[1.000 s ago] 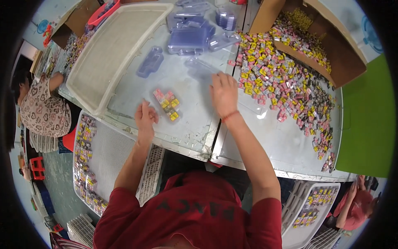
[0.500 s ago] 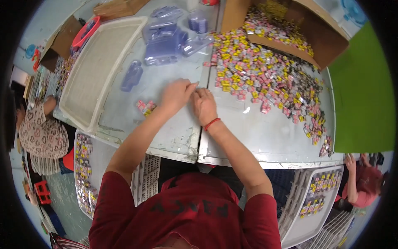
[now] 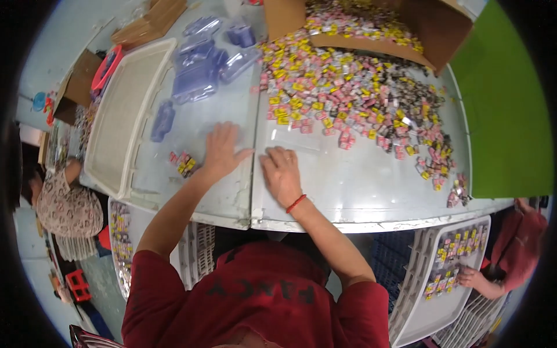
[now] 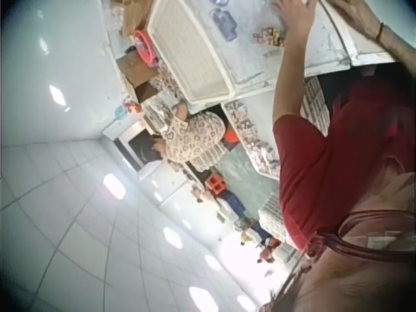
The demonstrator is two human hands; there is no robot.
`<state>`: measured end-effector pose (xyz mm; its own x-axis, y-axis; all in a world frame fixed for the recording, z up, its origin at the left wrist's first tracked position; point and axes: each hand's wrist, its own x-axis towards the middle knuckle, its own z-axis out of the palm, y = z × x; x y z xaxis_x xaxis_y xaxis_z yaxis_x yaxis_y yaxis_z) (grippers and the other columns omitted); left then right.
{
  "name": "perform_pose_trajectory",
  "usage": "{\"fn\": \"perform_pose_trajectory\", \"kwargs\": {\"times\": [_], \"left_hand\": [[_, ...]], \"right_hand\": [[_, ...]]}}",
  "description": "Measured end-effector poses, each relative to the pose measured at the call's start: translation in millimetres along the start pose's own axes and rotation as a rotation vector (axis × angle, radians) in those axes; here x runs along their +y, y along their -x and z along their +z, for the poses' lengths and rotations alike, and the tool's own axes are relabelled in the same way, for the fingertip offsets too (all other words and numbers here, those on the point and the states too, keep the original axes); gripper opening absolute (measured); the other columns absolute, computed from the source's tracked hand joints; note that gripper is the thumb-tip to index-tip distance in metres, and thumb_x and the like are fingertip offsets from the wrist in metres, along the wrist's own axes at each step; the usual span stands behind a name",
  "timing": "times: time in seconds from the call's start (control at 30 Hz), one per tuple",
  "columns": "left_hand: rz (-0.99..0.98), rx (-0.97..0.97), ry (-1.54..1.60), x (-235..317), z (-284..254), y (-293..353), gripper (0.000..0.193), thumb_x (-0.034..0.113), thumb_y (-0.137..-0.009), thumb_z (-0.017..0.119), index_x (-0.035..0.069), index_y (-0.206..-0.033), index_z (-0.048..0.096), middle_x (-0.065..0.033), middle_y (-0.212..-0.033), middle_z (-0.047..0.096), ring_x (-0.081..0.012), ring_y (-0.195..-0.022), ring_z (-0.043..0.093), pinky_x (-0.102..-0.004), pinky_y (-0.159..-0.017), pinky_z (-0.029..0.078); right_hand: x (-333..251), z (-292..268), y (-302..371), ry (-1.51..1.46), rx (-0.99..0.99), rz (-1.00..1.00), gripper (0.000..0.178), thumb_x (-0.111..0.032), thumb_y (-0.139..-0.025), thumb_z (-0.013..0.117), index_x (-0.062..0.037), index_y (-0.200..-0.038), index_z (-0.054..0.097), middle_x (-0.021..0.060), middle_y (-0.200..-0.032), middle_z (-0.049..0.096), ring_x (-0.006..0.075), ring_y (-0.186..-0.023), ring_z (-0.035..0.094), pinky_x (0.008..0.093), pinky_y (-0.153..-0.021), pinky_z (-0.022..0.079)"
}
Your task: Sort small colorful toy pieces and place them into clear plastic containers for packaging.
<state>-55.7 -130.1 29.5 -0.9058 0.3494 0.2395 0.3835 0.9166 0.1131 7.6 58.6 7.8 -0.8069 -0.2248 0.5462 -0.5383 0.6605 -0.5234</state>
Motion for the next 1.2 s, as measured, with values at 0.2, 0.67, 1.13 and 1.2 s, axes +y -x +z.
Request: {"fn": "perform_pose_trajectory", "kwargs": {"times": [0.2,0.67,1.13,1.2], "left_hand": [[0.214,0.049,0.436,-4,14,2,0.05,0.02,-0.072,0.075,0.001,-0.112,0.051,-0.0198,-0.123,0.052,-0.0376,-0.119,0.047,-0.0414,-0.1,0.04],[-0.33,-0.159,0.094,-42,-6,-19,0.047,0.044,-0.085,0.058,0.0,-0.076,0.07,-0.0209,-0.077,0.066,-0.0378,-0.074,0.065,-0.0466,-0.071,0.051],[-0.165,-0.042,0.035,-46,-7,-61,0.021,0.021,-0.081,0.062,0.001,-0.077,0.069,-0.0219,-0.079,0.066,-0.0408,-0.076,0.064,-0.0476,-0.071,0.051],[-0.2,-0.06,0.02,-46,-8,-65,0.015,0.017,-0.08,0.064,0.003,-0.077,0.069,-0.0215,-0.079,0.066,-0.0404,-0.076,0.064,-0.0474,-0.07,0.051]], "right_hand": [[6,15,-43,-0.127,0.04,0.152,0.021,-0.004,-0.08,0.062,-0.0007,-0.101,0.062,0.0186,-0.101,0.062,0.037,-0.093,0.058,0.0425,-0.08,0.048],[-17,82,-80,0.052,-0.269,0.303,0.015,-0.014,-0.081,0.054,-0.0065,-0.078,0.066,0.0161,-0.085,0.066,0.0346,-0.078,0.065,0.0466,-0.068,0.052],[-30,71,-51,-0.357,0.01,0.405,0.019,-0.016,-0.085,0.061,-0.0002,-0.097,0.062,0.0194,-0.087,0.065,0.0377,-0.081,0.063,0.0429,-0.071,0.05],[-24,59,-43,-0.368,0.004,0.41,0.016,-0.015,-0.084,0.062,-0.0027,-0.094,0.062,0.019,-0.09,0.065,0.0379,-0.083,0.062,0.0442,-0.072,0.05]]}}
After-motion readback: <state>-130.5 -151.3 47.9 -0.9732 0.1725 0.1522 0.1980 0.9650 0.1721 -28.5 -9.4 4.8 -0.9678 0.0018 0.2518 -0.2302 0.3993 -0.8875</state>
